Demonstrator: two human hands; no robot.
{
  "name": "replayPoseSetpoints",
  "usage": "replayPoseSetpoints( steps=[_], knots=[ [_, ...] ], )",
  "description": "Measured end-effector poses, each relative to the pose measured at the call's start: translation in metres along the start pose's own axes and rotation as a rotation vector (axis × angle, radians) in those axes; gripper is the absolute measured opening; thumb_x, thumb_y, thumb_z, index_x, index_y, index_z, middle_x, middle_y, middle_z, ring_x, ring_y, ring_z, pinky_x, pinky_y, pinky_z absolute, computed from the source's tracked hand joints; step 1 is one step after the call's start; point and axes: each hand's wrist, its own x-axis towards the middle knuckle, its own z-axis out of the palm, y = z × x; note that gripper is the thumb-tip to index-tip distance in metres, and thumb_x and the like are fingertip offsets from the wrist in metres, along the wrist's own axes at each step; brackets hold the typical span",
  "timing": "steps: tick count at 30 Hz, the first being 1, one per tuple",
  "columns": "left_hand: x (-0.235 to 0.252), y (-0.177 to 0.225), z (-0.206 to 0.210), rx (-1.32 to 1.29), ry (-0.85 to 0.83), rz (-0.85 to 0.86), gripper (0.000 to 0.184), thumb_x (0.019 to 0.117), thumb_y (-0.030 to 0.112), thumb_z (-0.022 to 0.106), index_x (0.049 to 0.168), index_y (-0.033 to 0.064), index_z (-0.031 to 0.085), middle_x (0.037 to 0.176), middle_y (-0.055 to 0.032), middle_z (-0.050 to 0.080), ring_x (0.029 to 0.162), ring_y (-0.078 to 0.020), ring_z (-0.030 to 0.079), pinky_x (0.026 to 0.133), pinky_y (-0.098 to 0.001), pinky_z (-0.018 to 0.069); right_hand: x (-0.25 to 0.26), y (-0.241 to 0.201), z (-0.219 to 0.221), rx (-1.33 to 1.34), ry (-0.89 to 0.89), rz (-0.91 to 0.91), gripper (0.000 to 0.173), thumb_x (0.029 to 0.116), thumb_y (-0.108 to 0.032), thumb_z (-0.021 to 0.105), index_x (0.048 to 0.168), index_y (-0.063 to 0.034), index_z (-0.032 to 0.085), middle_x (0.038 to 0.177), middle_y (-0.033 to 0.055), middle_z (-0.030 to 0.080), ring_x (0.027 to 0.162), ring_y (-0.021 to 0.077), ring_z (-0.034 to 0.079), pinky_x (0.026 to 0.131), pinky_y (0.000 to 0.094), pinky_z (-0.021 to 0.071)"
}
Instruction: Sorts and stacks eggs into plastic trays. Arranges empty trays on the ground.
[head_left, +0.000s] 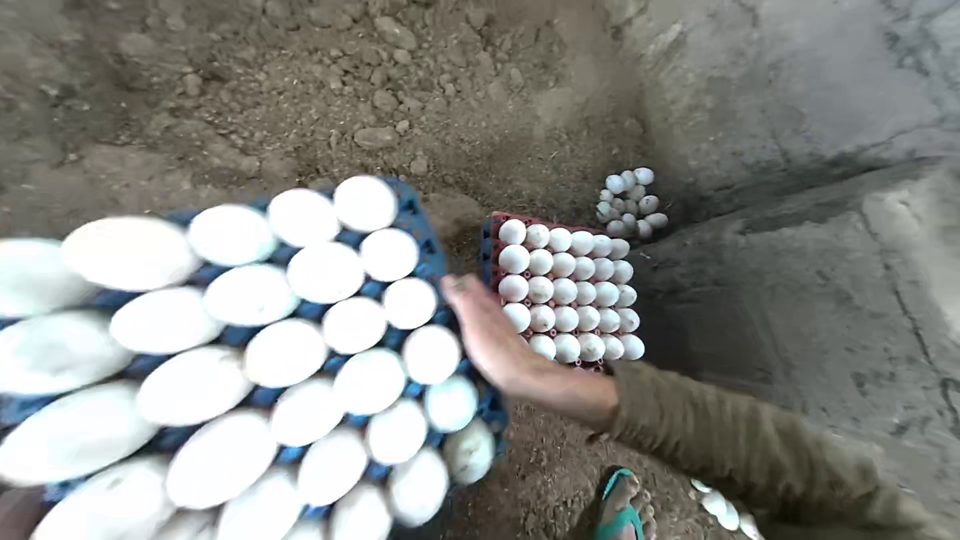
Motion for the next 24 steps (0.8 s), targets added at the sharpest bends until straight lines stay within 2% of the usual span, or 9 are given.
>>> replayPoseSetpoints(
  steps=[2,3,6,9,11,13,16,21,24],
  knots=[
    [0.044,0.042,0.082,-0.011,-0.071,0.009,0.023,0.1072,0.02,0.049,0.124,0.0236,0.064,0.112,0.0126,0.069,0.102,-0.0014,0.066,0.089,-0.0243,0.057,-0.001,0.01,-0.053,-0.037,0.095,0.004,0.054,0.112,-0.044,0.027,0.133,-0.0046,0.057,0.123,0.0151,0.064,0.116,0.0222,0.062,0.099,0.045,0.0514],
    [0.058,0.059,0.121,-0.021,-0.121,-0.009,0.021,0.1073,0.022,0.048,0.121,0.0254,0.064,0.107,0.013,0.07,0.096,-0.0002,0.066,0.083,-0.0226,0.0581,-0.002,0.018,-0.082,-0.018,0.137,0.008,0.058,0.1109,-0.05,0.025,0.14,-0.0089,0.055,0.13,0.013,0.063,0.121,0.0214,0.061,0.102,0.0457,0.0512],
    [0.086,0.084,0.217,0.027,-0.236,-0.161,0.022,0.1066,0.019,0.043,0.123,0.0151,0.057,0.099,0.0047,0.066,0.084,-0.0031,0.066,0.073,-0.025,0.0585,-0.01,0.041,-0.159,0.032,0.31,0.012,0.065,0.1077,-0.061,0.02,0.143,-0.017,0.053,0.129,0.0074,0.064,0.118,0.0184,0.062,0.097,0.0447,0.0543],
    [0.107,0.093,0.293,0.116,-0.377,-0.313,0.026,0.1113,0.017,0.039,0.13,0.0026,0.05,0.107,-0.0113,0.064,0.089,-0.0144,0.067,0.078,-0.0355,0.0584,-0.017,0.073,-0.22,0.11,0.441,0.017,0.067,0.1081,-0.06,0.017,0.139,-0.0129,0.054,0.12,0.0084,0.066,0.11,0.0175,0.065,0.092,0.0426,0.0563],
    [0.117,0.086,0.332,0.169,-0.473,-0.345,0.03,0.1123,0.018,0.037,0.133,0.0001,0.049,0.112,-0.0159,0.062,0.093,-0.0188,0.067,0.082,-0.0384,0.0579,-0.02,0.097,-0.242,0.203,0.496,0.018,0.069,0.1088,-0.058,0.014,0.127,-0.0091,0.058,0.105,0.0077,0.069,0.095,0.0157,0.069,0.082,0.0389,0.0593],
    [0.122,0.077,0.36,0.231,-0.531,-0.362,0.033,0.1125,0.021,0.037,0.135,0.0004,0.05,0.115,-0.0182,0.062,0.096,-0.0224,0.065,0.085,-0.041,0.0556,-0.025,0.119,-0.254,0.252,0.523,0.071,0.073,0.1084,-0.059,0.01,0.131,-0.008,0.057,0.111,0.0092,0.069,0.1,0.0158,0.069,0.084,0.0382,0.0596],
    [0.124,0.069,0.382,0.315,-0.561,-0.356,0.034,0.1125,0.022,0.036,0.133,0.0009,0.052,0.118,-0.0192,0.062,0.103,-0.0257,0.063,0.09,-0.0444,0.0521,-0.024,0.152,-0.261,0.217,0.543,0.177,0.08,0.1073,-0.061,0.008,0.145,-0.0048,0.05,0.139,0.015,0.06,0.123,0.0205,0.061,0.101,0.0428,0.0524],
    [0.121,0.062,0.384,0.454,-0.578,-0.356,0.034,0.1126,0.022,0.035,0.132,0.0002,0.052,0.113,-0.0197,0.062,0.102,-0.0281,0.062,0.091,-0.0465,0.0505,-0.021,0.177,-0.263,0.037,0.495,0.284,0.085,0.1056,-0.064,0.007,0.149,-0.0025,0.046,0.153,0.0208,0.047,0.141,0.0293,0.047,0.114,0.0526,0.0396],
    [0.123,0.063,0.377,0.57,-0.617,-0.359,0.035,0.1125,0.024,0.035,0.132,0.0011,0.052,0.106,-0.0199,0.062,0.094,-0.0295,0.064,0.086,-0.0478,0.0518,-0.016,0.182,-0.259,-0.06,0.473,0.302,0.086,0.1048,-0.066,0.007,0.152,-0.004,0.045,0.154,0.0205,0.047,0.143,0.0297,0.046,0.115,0.0559,0.0379]
  ],
)
